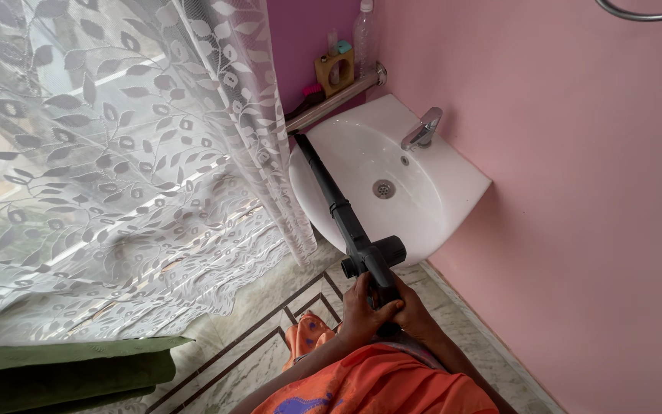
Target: The person uses a handheld vacuum cleaner to clean a stainless steel railing. They move the vacuum nozzle along the horizontal bars and vertical supports of the railing, then proceed to vacuum the floor area near a sink.
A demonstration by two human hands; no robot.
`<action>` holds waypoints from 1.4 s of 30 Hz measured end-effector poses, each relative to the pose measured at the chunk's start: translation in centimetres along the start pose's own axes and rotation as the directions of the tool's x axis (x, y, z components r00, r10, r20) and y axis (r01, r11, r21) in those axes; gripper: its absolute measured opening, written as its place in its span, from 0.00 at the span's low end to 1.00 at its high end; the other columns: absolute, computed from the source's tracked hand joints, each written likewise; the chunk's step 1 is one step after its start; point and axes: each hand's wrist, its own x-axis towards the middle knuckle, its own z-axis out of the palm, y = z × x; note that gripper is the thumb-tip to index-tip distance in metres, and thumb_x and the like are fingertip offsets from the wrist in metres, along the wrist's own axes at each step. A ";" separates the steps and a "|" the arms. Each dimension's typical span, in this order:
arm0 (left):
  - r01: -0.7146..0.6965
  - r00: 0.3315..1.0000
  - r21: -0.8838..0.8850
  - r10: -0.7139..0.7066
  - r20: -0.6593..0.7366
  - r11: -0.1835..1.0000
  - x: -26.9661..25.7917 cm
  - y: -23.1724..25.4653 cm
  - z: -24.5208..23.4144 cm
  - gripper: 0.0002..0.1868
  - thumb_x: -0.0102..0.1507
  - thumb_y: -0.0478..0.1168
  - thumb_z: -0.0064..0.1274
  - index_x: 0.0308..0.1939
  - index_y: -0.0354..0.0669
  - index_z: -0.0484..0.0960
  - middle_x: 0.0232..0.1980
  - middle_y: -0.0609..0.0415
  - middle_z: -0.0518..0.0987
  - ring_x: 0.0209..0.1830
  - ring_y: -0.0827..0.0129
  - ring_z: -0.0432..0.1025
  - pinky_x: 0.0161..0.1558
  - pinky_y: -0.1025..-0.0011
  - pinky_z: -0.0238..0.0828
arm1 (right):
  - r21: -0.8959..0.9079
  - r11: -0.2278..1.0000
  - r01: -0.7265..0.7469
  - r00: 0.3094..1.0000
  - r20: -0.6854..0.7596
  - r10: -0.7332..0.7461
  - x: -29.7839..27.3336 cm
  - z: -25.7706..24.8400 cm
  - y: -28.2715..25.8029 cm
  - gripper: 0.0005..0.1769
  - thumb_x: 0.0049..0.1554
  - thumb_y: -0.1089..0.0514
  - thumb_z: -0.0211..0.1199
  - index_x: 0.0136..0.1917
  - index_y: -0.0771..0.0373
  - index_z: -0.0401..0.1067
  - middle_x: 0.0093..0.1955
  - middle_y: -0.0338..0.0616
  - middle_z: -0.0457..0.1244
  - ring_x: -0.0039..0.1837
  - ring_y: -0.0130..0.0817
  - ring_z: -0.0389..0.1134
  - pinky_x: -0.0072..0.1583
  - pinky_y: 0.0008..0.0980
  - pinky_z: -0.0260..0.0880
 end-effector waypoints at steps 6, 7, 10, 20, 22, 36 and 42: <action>-0.020 0.993 -0.114 0.033 0.115 0.993 1.7 0.3 0.4 0.37 0.55 0.50 0.71 0.59 0.33 0.72 0.39 0.48 0.79 0.35 0.65 0.77 0.35 0.67 0.76 | 0.001 1.000 -0.019 0.994 -0.107 0.019 0.1 -0.8 0.3 0.46 0.51 0.68 0.64 0.80 0.58 0.54 0.56 0.43 0.66 0.56 0.34 0.68 0.60 0.34 0.72; -0.041 0.991 -0.120 0.056 0.124 0.992 2.1 0.2 0.5 0.37 0.56 0.50 0.71 0.59 0.32 0.72 0.39 0.48 0.79 0.35 0.65 0.77 0.34 0.67 0.76 | -0.016 1.000 -0.009 0.992 -0.124 0.007 0.3 -1.0 0.3 0.46 0.51 0.67 0.65 0.80 0.58 0.55 0.55 0.43 0.66 0.56 0.34 0.68 0.60 0.33 0.72; -0.079 0.983 -0.122 0.097 0.153 0.989 3.3 -0.1 0.6 0.38 0.56 0.49 0.71 0.61 0.32 0.71 0.39 0.48 0.79 0.34 0.64 0.77 0.34 0.67 0.76 | -0.046 0.999 0.015 0.985 -0.172 -0.022 1.0 -1.2 0.6 0.45 0.51 0.66 0.66 0.79 0.59 0.55 0.55 0.43 0.66 0.57 0.33 0.69 0.60 0.33 0.72; -0.110 0.951 -0.123 0.140 0.277 0.986 8.9 -1.5 -2.6 0.34 0.54 0.47 0.71 0.58 0.34 0.74 0.33 0.48 0.77 0.26 0.65 0.72 0.28 0.65 0.68 | 0.022 1.000 0.008 0.936 -0.352 0.001 5.0 1.3 -0.7 0.45 0.46 0.69 0.67 0.76 0.61 0.59 0.54 0.42 0.65 0.55 0.32 0.67 0.58 0.32 0.71; -0.125 0.940 -0.128 0.159 0.302 0.984 10.0 -1.8 -4.0 0.33 0.54 0.46 0.72 0.57 0.34 0.75 0.32 0.48 0.77 0.26 0.65 0.71 0.27 0.65 0.67 | 0.051 0.999 0.007 0.923 -0.385 0.013 6.2 2.6 -1.6 0.45 0.46 0.70 0.67 0.76 0.61 0.58 0.54 0.41 0.65 0.55 0.31 0.67 0.58 0.30 0.71; -0.244 0.818 -0.259 0.341 0.462 0.935 17.4 -7.1 -10.7 0.36 0.55 0.43 0.69 0.61 0.25 0.72 0.42 0.40 0.80 0.37 0.57 0.78 0.37 0.64 0.76 | 0.356 0.912 0.204 0.910 -0.413 -0.042 12.2 8.6 -1.2 0.56 0.48 0.75 0.59 0.87 0.57 0.48 0.57 0.42 0.56 0.56 0.32 0.61 0.59 0.33 0.68; -0.119 0.782 -0.210 0.222 0.583 0.970 18.1 -7.6 -12.6 0.36 0.54 0.46 0.67 0.59 0.26 0.73 0.37 0.41 0.80 0.33 0.58 0.78 0.35 0.63 0.75 | 0.319 0.947 0.045 0.863 -0.490 0.124 13.1 10.8 -1.9 0.50 0.49 0.76 0.59 0.81 0.58 0.49 0.62 0.44 0.59 0.62 0.36 0.66 0.61 0.40 0.73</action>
